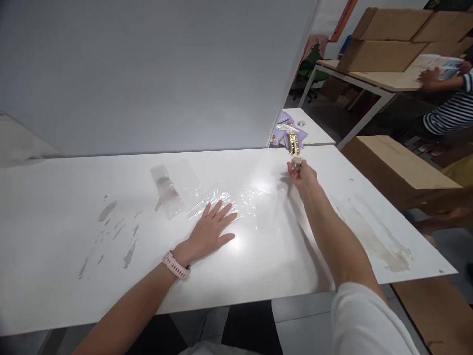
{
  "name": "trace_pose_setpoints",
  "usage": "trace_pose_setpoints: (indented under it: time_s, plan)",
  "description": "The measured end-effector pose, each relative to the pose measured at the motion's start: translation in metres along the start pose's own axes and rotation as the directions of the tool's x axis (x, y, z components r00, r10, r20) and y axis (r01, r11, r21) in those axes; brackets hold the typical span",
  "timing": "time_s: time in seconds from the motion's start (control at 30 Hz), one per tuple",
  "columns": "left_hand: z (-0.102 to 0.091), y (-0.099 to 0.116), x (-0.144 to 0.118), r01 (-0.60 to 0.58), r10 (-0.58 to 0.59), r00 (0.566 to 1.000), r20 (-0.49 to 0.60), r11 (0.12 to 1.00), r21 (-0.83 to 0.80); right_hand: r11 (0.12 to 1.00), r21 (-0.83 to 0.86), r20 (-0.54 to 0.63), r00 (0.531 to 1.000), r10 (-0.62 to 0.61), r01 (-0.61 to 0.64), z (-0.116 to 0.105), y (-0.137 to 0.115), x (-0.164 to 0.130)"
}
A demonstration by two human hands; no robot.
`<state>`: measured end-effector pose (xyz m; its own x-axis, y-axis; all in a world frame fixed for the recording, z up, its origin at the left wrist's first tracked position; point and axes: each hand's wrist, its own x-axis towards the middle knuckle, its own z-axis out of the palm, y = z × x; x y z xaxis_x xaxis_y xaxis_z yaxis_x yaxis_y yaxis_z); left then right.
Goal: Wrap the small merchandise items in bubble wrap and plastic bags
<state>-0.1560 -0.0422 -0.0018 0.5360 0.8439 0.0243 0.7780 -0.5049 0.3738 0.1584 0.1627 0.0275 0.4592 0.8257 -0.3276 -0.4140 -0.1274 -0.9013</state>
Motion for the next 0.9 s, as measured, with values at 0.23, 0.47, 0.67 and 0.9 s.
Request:
trace_pose_setpoints:
  time_s: [0.23, 0.47, 0.67, 0.9]
  plan:
    - [0.001, -0.002, 0.002, -0.044, 0.043, 0.999, -0.01, 0.995, -0.086, 0.927, -0.336, 0.173, 0.978, -0.116, 0.169, 0.063, -0.031, 0.037]
    - [0.004, -0.004, 0.005, -0.012, -0.004, 0.998, -0.057, 0.959, -0.283, 0.256, -0.722, 0.65, 0.757, -0.069, 0.643, -0.035, 0.041, -0.078]
    - [-0.001, 0.006, 0.003, 0.017, -0.039, 0.998, -0.043, 0.907, -0.421, 0.249, -0.612, 0.747, 0.652, -0.132, 0.751, -0.037, 0.091, -0.179]
    - [-0.013, 0.011, -0.027, 0.043, -0.274, 0.949, -0.159, 0.61, -0.791, 0.893, -0.415, 0.779, 0.575, 0.249, 0.175, 0.008, 0.112, -0.246]
